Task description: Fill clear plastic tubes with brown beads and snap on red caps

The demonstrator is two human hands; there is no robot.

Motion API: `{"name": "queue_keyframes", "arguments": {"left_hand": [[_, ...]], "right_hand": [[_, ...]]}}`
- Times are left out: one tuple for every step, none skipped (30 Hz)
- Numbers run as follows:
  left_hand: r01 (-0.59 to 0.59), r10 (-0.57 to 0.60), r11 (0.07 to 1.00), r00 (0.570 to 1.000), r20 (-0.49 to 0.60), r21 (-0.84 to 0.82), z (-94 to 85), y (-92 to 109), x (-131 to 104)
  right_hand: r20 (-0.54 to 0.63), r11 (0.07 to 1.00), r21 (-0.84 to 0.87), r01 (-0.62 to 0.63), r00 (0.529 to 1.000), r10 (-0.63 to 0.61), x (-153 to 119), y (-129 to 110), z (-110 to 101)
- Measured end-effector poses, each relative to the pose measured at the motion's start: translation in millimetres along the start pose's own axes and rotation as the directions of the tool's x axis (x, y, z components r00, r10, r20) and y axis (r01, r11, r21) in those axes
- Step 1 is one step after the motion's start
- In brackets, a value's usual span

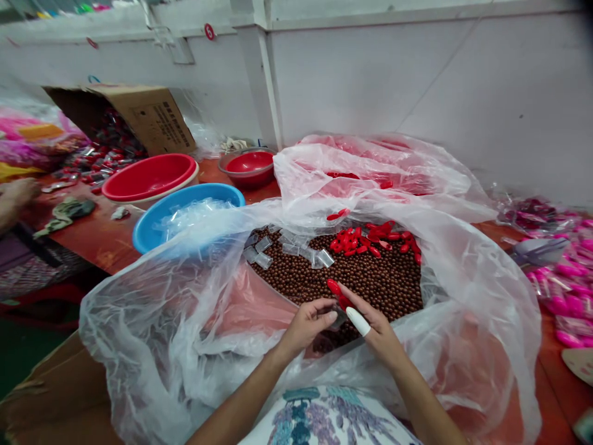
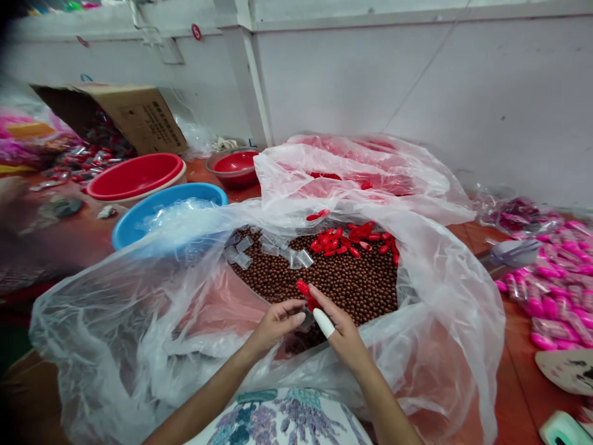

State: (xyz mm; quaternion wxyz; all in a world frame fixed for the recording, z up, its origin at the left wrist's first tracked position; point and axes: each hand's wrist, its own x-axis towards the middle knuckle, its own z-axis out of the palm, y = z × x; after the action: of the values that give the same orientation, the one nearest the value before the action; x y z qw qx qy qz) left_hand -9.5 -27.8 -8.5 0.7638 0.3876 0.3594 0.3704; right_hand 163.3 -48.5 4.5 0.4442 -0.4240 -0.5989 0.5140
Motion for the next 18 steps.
{"name": "queue_keyframes", "arguments": {"left_hand": [[0.002, -0.002, 1.000, 1.000, -0.010, 0.001, 0.3, -0.5, 0.1], [0.006, -0.006, 1.000, 1.000, -0.016, 0.000, 0.6, -1.1, 0.1], [0.009, -0.009, 1.000, 1.000, -0.019, -0.002, 1.0, -1.6, 0.2], [0.011, -0.011, 1.000, 1.000, -0.019, -0.002, 1.3, -2.2, 0.2], [0.008, -0.008, 1.000, 1.000, -0.017, 0.000, 1.5, -2.8, 0.3], [0.002, -0.002, 1.000, 1.000, -0.016, 0.010, 1.6, -3.4, 0.4], [-0.006, 0.007, 1.000, 1.000, -0.017, 0.024, 1.5, -4.0, 0.6], [-0.014, 0.015, 0.999, 1.000, -0.019, 0.042, 1.3, -4.6, 0.8], [-0.022, 0.023, 0.998, 0.999, -0.023, 0.059, 1.0, -5.1, 0.9], [-0.030, 0.032, 0.997, 0.999, -0.026, 0.074, 0.7, -5.6, 1.0], [-0.035, 0.038, 0.995, 0.999, -0.025, 0.089, 0.3, -5.8, 1.1], [-0.041, 0.044, 0.994, 0.999, -0.022, 0.104, -0.1, -5.9, 1.1], [-0.048, 0.051, 0.992, 0.998, -0.020, 0.119, -0.4, -5.7, 1.0], [-0.059, 0.062, 0.989, 0.998, -0.020, 0.136, -0.7, -5.4, 0.9], [-0.072, 0.076, 0.985, 0.997, -0.021, 0.154, -1.0, -4.9, 0.8], [-0.083, 0.088, 0.982, 0.996, -0.022, 0.170, -1.1, -4.3, 0.7], [-0.091, 0.097, 0.979, 0.995, -0.022, 0.181, -1.2, -3.7, 0.7], [-0.093, 0.099, 0.978, 0.995, -0.023, 0.186, -1.2, -3.2, 0.7]], "right_hand": [[-0.023, 0.998, 0.045, -0.043, 0.999, 0.044, 0.1, 1.9, 0.3], [-0.043, 0.992, 0.095, -0.081, 0.995, 0.085, 0.1, 3.5, 0.5], [-0.060, 0.984, 0.142, -0.108, 0.991, 0.117, 0.2, 4.9, 0.3], [-0.079, 0.976, 0.182, -0.123, 0.987, 0.139, 0.2, 5.9, -0.1], [-0.096, 0.970, 0.208, -0.128, 0.984, 0.151, 0.2, 6.5, -0.9], [-0.116, 0.969, 0.213, -0.123, 0.982, 0.150, 0.1, 6.7, -2.0], [-0.142, 0.976, 0.191, -0.108, 0.980, 0.137, 0.1, 6.4, -3.4], [-0.171, 0.985, 0.144, -0.090, 0.979, 0.115, 0.1, 5.8, -4.8], [-0.195, 0.994, 0.077, -0.072, 0.977, 0.085, 0.1, 4.9, -6.3], [-0.207, 0.999, 0.002, -0.053, 0.977, 0.052, 0.2, 3.7, -7.6], [-0.204, 0.997, -0.070, -0.035, 0.979, 0.020, 0.2, 2.4, -8.5], [-0.191, 0.992, -0.126, -0.014, 0.982, -0.011, 0.1, 1.2, -9.0], [-0.167, 0.987, -0.163, 0.008, 0.985, -0.036, -0.1, 0.1, -9.1], [-0.137, 0.983, -0.179, 0.030, 0.989, -0.055, -0.4, -0.6, -8.7], [-0.106, 0.983, -0.179, 0.048, 0.992, -0.068, -0.8, -0.9, -7.9], [-0.080, 0.985, -0.165, 0.053, 0.995, -0.067, -1.2, -0.4, -6.7], [-0.076, 0.990, -0.137, 0.043, 0.996, -0.054, -1.6, 0.8, -5.2], [-0.094, 0.996, -0.091, 0.012, 0.995, -0.021, -1.8, 2.6, -3.6]]}}
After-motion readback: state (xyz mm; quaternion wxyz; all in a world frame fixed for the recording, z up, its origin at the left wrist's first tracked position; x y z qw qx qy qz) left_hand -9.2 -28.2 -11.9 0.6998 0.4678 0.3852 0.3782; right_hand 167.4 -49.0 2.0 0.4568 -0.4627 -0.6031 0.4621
